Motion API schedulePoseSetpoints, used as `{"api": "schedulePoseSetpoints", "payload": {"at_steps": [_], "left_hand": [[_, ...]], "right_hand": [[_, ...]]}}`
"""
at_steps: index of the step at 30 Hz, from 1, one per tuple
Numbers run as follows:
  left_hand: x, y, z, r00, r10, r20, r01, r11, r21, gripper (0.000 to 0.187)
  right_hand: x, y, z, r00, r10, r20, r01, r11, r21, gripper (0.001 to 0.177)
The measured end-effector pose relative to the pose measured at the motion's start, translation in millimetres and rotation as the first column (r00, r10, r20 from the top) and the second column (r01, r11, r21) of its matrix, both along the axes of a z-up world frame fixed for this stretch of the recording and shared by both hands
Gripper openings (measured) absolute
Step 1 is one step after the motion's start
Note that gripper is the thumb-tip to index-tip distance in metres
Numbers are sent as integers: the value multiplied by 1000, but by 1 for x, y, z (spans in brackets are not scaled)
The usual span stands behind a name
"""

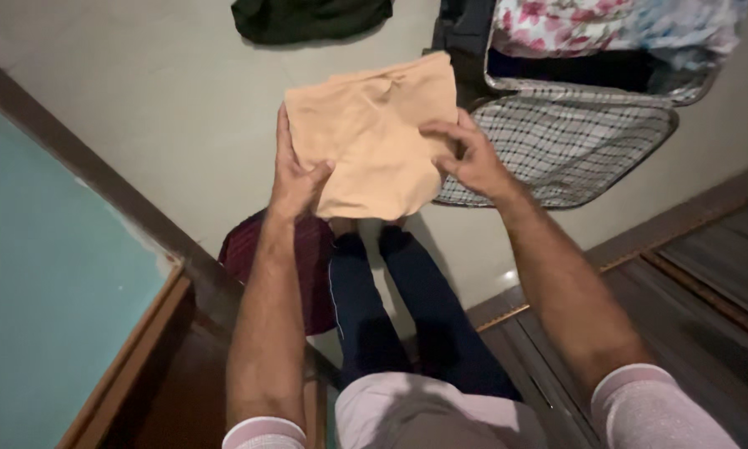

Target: The person removes several items of clothing one by one from a cabinet and places them onto the floor next to an open suitcase.

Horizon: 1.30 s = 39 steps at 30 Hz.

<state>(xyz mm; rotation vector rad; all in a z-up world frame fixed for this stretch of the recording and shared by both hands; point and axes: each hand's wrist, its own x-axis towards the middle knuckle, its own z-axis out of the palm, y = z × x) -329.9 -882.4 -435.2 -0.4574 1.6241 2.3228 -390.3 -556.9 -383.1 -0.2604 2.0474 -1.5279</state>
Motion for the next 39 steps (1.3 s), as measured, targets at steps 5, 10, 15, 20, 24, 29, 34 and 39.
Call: {"api": "schedulePoseSetpoints", "payload": {"at_steps": [5,10,15,20,24,29,34,39], "left_hand": [[-11,7,-64,994,3,-109,-12,996,-89,112],[-4,11,-122,998,51,-30,-49,997,67,111],[16,9,-193,981,-18,-195,-1,995,-98,105],[35,13,-284,1000,15,-3,-15,997,-79,96],[48,16,-361,999,13,52,16,853,-522,104],[71,23,-322,994,-50,100,112,456,-883,88],[53,39,-168,956,-242,168,192,80,-978,72],[35,65,9,946,-304,109,100,-46,-994,65]], "right_hand": [[-10,4,-65,1000,-6,14,5,999,43,51],[-4,13,-127,1000,23,-21,-21,998,61,49],[4,15,-187,998,68,16,-68,998,-9,54],[14,26,-265,984,159,-77,-154,986,62,62],[27,38,-339,996,84,11,-83,938,335,66],[54,41,-336,995,-70,70,32,898,440,72],[57,9,-216,898,246,-364,27,796,605,89],[40,-28,-41,861,296,-414,102,696,711,90]]}}
